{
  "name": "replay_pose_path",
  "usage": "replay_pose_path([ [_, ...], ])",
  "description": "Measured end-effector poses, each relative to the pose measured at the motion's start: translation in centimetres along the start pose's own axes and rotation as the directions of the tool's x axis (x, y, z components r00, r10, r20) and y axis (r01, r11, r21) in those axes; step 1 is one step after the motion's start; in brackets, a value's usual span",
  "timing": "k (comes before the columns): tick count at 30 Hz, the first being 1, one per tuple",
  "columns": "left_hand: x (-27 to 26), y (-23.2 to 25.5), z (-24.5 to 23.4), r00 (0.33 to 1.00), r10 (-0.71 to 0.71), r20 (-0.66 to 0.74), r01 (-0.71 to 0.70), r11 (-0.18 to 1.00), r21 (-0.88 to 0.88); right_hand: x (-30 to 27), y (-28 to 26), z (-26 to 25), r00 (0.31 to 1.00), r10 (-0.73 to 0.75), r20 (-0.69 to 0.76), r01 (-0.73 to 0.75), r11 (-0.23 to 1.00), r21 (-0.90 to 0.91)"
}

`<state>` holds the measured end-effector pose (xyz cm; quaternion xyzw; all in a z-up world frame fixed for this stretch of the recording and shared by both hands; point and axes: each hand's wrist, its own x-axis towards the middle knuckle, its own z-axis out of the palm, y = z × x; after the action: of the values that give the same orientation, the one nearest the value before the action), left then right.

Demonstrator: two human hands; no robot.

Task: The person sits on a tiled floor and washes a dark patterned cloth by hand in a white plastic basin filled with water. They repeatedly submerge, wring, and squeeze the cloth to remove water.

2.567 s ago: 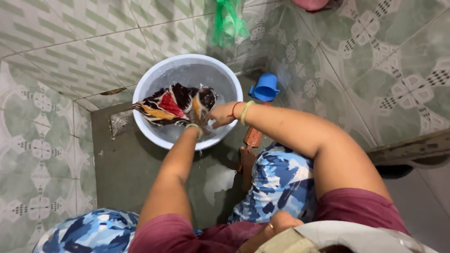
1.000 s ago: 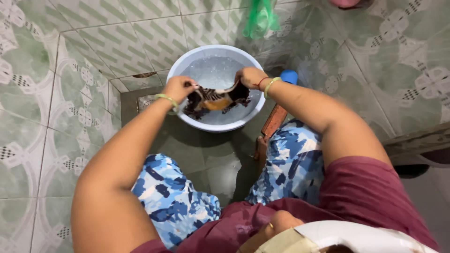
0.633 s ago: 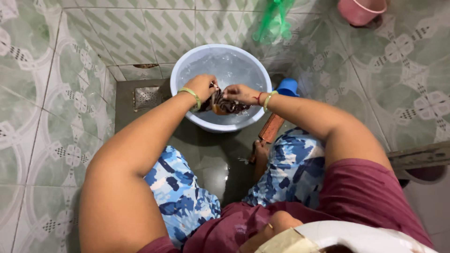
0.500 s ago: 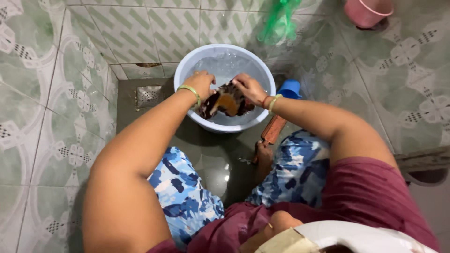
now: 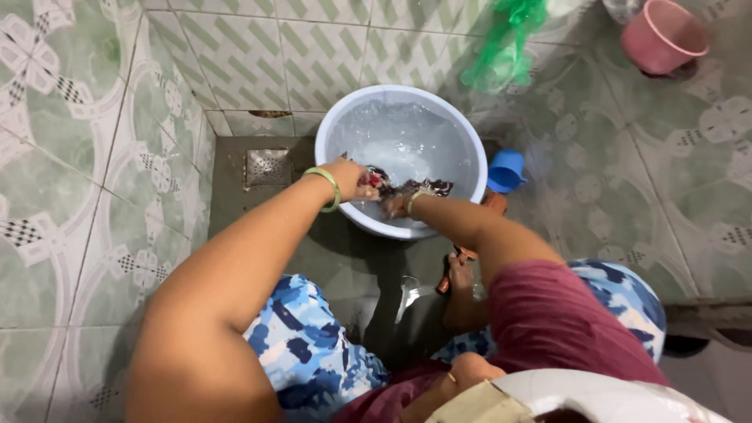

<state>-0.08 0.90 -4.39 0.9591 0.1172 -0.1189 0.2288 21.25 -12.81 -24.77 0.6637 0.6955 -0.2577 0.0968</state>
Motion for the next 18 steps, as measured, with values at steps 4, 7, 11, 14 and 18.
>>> replay_pose_path([
  [4,0.9,-2.1,2.2,0.996,0.081,-0.042,-0.082,0.996,-0.023,1.6,0.1,0.7,1.000,0.013,0.023,-0.014,0.999,0.032],
  [7,1.0,-3.0,2.9,0.996,0.088,-0.026,-0.090,0.992,-0.087,0.8,-0.4,-0.3,0.999,-0.011,-0.045,0.014,0.998,0.054],
  [11,0.9,-3.2,2.4,0.992,0.122,-0.044,-0.125,0.990,-0.063,-4.0,-1.8,-6.4,0.978,0.049,-0.204,0.038,0.916,0.400],
  [14,0.9,-3.1,2.0,0.990,0.128,-0.058,-0.131,0.990,-0.056,-9.5,-3.3,-15.1,0.916,-0.051,-0.399,0.270,0.813,0.515],
  [18,0.4,-2.5,1.5,0.995,0.101,-0.013,-0.101,0.995,-0.003,-17.3,-3.2,-28.0,0.744,0.017,-0.667,0.198,0.949,0.245],
])
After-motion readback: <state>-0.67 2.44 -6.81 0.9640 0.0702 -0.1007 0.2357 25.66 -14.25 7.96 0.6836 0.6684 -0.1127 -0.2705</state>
